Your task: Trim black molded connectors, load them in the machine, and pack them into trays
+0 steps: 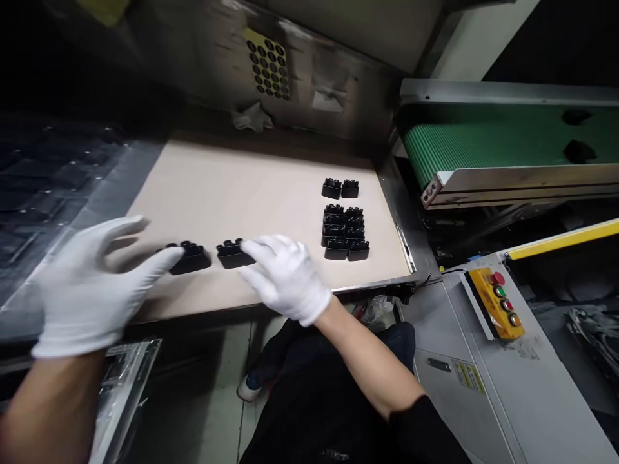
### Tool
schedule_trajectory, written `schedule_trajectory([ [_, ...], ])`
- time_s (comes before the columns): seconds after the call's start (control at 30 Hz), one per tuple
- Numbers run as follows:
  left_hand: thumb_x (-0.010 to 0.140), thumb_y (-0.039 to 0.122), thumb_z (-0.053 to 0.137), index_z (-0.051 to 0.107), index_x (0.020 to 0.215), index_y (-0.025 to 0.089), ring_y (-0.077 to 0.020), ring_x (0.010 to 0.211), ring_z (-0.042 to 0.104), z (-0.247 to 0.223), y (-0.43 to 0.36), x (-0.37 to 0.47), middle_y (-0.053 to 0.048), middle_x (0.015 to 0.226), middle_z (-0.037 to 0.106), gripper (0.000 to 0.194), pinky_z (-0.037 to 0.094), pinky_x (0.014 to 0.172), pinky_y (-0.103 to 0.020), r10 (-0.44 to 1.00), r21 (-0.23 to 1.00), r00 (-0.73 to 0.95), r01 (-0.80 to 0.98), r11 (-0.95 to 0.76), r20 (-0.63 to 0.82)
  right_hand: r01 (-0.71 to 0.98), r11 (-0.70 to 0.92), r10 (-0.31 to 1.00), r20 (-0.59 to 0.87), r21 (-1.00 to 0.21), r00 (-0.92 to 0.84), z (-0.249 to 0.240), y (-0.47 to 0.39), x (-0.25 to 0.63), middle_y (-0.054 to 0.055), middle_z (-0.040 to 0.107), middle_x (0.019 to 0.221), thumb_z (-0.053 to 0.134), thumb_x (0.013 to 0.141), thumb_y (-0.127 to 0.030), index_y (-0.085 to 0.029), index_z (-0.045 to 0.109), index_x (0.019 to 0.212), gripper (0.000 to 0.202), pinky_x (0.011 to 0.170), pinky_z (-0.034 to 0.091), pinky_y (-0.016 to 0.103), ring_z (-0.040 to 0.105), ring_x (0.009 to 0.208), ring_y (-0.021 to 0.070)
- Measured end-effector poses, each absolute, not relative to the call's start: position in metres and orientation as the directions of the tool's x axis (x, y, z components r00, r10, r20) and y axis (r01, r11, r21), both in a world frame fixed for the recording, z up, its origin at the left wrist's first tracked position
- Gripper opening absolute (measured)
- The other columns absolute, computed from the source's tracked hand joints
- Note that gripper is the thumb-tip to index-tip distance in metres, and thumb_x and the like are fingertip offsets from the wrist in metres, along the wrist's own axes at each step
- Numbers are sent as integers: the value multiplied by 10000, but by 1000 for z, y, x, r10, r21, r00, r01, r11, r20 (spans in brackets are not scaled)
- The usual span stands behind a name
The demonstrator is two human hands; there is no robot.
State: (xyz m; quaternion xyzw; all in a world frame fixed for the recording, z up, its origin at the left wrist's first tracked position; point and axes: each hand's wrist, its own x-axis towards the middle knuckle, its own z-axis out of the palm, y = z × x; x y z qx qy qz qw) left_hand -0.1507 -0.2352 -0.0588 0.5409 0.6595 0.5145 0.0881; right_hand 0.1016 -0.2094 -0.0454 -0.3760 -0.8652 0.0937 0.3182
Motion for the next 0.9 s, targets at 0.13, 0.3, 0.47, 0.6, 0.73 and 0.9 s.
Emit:
schedule_trajectory([
  [0.13, 870, 381, 807, 758, 1187, 213, -339, 987, 712, -49, -243, -55, -128, 1066, 759, 363, 552, 924, -495, 658, 469, -140, 808, -355, 740, 814, 463, 774, 607, -350, -179, -42, -235, 197, 118, 739, 1138, 596, 972, -269, -289, 714, 1275, 327, 1031, 537, 548, 667, 1117, 320],
  [0.3, 945, 376, 719, 651, 1363, 166, -425, 1152, 623, -36, -211, 53, -234, 1304, 641, 472, 508, 887, -516, 897, 333, 299, 852, -405, 325, 952, 256, 880, 447, -168, -158, -52, -220, 261, 196, 647, 1392, 725, 897, -414, -234, 696, 1350, 488, 1064, 468, 667, 572, 1267, 434],
  [0.47, 913, 329, 745, 666, 1106, 146, -374, 1057, 648, -60, -208, 65, -181, 1102, 680, 277, 516, 921, -500, 928, 461, 289, 808, -368, 234, 856, 312, 907, 399, -413, -139, -74, -227, 259, 146, 736, 1217, 728, 890, -369, -250, 689, 1254, 386, 1029, 532, 576, 665, 1145, 358],
  [0.6, 813, 272, 803, 634, 1229, 172, -326, 1100, 678, -58, -226, 60, -133, 1148, 713, 459, 531, 1045, -508, 992, 837, 76, 532, -126, 102, 567, 149, 960, 256, -810, 112, -75, -235, 252, 98, 756, 1100, 808, 763, -316, -241, 671, 1123, 393, 994, 579, 502, 709, 1041, 297],
  [0.73, 690, 368, 886, 694, 1208, 217, -310, 1156, 683, -27, -257, 52, -88, 1185, 720, 573, 553, 1091, -479, 966, 955, -27, -157, 251, -258, -163, 8, 986, -19, -987, 165, -51, -258, 273, 60, 730, 1098, 858, 705, -359, -257, 670, 1107, 456, 969, 593, 434, 703, 1028, 242],
  [0.9, 495, 324, 973, 738, 866, 277, -222, 775, 710, -19, -322, 78, -40, 922, 725, 442, 638, 684, -347, 723, 491, 191, -619, 613, -664, -812, -200, 954, -297, -548, -35, -50, -337, 321, 15, 704, 954, 862, 720, -409, -265, 658, 929, 326, 670, 564, 331, 677, 803, 177],
])
